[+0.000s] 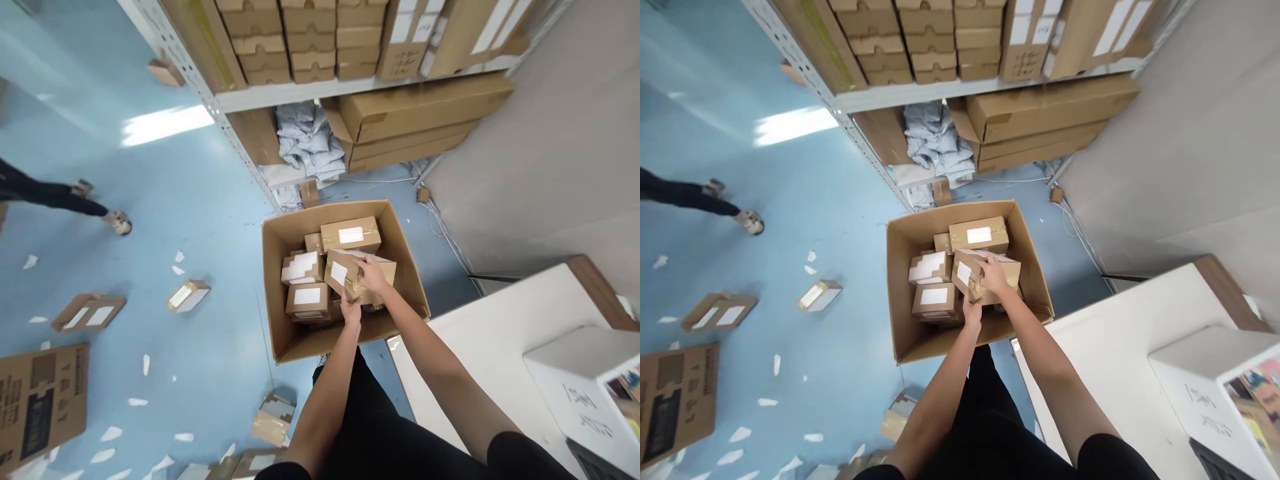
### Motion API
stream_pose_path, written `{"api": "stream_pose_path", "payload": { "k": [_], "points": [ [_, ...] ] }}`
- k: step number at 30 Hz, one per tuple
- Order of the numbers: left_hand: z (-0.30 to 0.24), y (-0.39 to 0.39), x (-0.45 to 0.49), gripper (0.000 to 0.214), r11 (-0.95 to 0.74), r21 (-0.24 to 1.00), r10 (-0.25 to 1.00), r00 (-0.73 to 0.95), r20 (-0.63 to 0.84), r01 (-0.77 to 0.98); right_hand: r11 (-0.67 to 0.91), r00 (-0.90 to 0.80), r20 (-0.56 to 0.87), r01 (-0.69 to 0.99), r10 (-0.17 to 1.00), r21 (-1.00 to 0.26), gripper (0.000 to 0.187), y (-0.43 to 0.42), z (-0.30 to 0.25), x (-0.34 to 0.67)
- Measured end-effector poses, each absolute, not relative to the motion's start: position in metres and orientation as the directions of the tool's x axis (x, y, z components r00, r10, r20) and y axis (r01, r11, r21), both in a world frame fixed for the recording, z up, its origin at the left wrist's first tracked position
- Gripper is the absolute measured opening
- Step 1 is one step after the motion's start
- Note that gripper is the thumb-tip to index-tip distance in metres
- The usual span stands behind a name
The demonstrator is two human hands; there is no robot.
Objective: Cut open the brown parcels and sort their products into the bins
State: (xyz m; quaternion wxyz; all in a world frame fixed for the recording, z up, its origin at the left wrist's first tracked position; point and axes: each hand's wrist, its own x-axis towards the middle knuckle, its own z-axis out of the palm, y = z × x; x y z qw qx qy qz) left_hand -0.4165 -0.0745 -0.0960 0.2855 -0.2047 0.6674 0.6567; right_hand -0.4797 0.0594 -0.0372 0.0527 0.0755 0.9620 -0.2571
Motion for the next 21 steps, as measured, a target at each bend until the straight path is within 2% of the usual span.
{"api": "stream_pose_path", "payload": {
  "k": [3,9,12,17,21],
  "points": [
    [-0.056,-0.079,-0.408,0.086,-0.049,0.836,0.073,-0.837,-0.543,-0.547,0.889,-0.993,-0.008,0.107,0.116,-0.446,0.057,0.048,0.024,-0.469],
    [0.021,-0.108,-0.413,0.083,0.175,0.961,0.226,-0.941,-0.252,-0.215,0.884,-0.915,0.264,0.171,0.307,-0.436,0.062,0.043,0.123,-0.395],
    [0.053,-0.106,-0.409,0.079,0.175,0.985,0.342,-0.937,-0.068,-0.008,0.873,-0.820,0.382,0.261,0.426,-0.413,0.065,0.042,0.150,-0.339],
    [0.098,-0.073,-0.380,0.067,0.077,0.966,0.621,-0.770,0.147,0.247,0.791,-0.580,0.538,0.469,0.612,-0.393,0.056,0.042,0.164,-0.238],
    [0.114,-0.042,-0.334,0.058,0.069,0.919,0.819,-0.548,0.170,0.388,0.634,-0.367,0.547,0.630,0.752,-0.448,0.053,0.040,0.152,-0.155]
  ]
}}
